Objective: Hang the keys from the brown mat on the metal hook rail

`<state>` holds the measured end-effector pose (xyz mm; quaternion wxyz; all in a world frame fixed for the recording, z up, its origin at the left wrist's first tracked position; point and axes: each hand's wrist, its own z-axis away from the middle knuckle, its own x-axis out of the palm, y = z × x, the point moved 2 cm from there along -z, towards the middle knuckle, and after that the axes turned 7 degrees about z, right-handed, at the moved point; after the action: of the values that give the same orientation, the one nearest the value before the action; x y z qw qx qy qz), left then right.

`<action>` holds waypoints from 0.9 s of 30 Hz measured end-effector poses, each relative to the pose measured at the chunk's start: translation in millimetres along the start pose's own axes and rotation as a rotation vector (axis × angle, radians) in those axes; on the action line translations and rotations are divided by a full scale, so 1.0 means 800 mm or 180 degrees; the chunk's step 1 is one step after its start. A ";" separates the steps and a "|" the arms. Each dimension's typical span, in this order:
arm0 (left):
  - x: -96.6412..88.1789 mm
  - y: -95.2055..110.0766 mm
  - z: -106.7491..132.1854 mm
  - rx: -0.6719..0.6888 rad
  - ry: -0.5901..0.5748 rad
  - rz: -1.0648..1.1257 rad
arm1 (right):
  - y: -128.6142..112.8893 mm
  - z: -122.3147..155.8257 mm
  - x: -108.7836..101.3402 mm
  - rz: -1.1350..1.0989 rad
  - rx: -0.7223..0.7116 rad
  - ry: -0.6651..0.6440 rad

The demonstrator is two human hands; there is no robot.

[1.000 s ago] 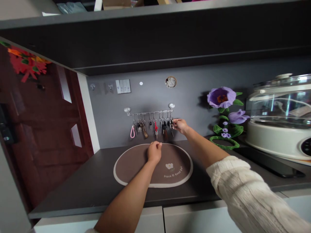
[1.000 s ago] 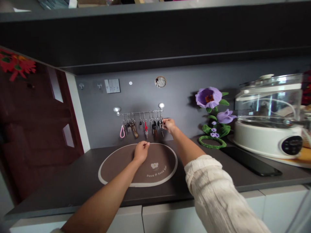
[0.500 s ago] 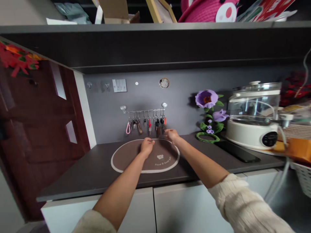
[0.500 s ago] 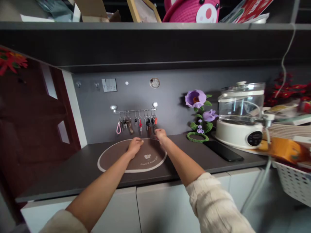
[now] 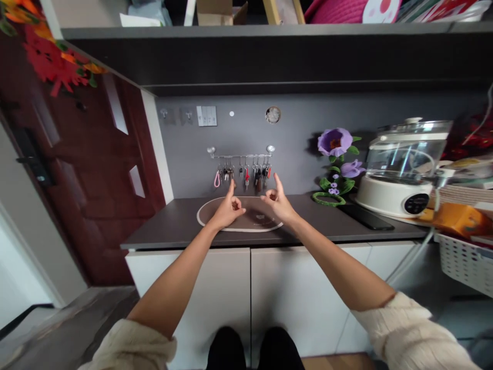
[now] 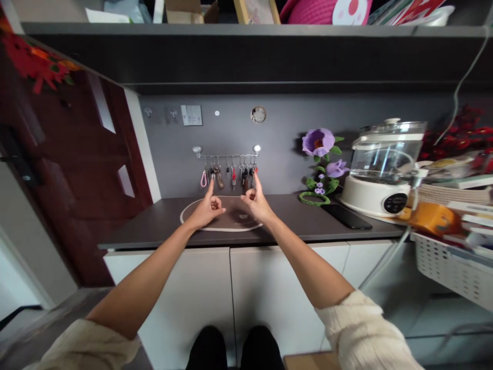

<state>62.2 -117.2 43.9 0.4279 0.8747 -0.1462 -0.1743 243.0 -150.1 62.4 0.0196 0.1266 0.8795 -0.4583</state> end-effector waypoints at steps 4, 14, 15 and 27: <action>-0.010 0.002 0.038 -0.0146 -0.0106 -0.0247 | 0.005 0.033 0.005 0.0293 0.0227 -0.0215; -0.023 -0.005 0.064 -0.0231 -0.0133 -0.0052 | 0.003 0.064 0.015 0.0625 -0.0082 -0.0558; -0.023 -0.006 0.063 -0.0220 -0.0144 -0.0039 | 0.003 0.063 0.015 0.0656 -0.0129 -0.0573; -0.084 -0.044 -0.026 -0.0444 0.0834 -0.0710 | 0.045 -0.033 -0.028 0.0955 0.0225 -0.0151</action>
<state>14.5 -54.7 39.9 0.4809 0.8690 0.0211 -0.1149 275.1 -113.2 52.5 0.1042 0.2463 0.8334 -0.4837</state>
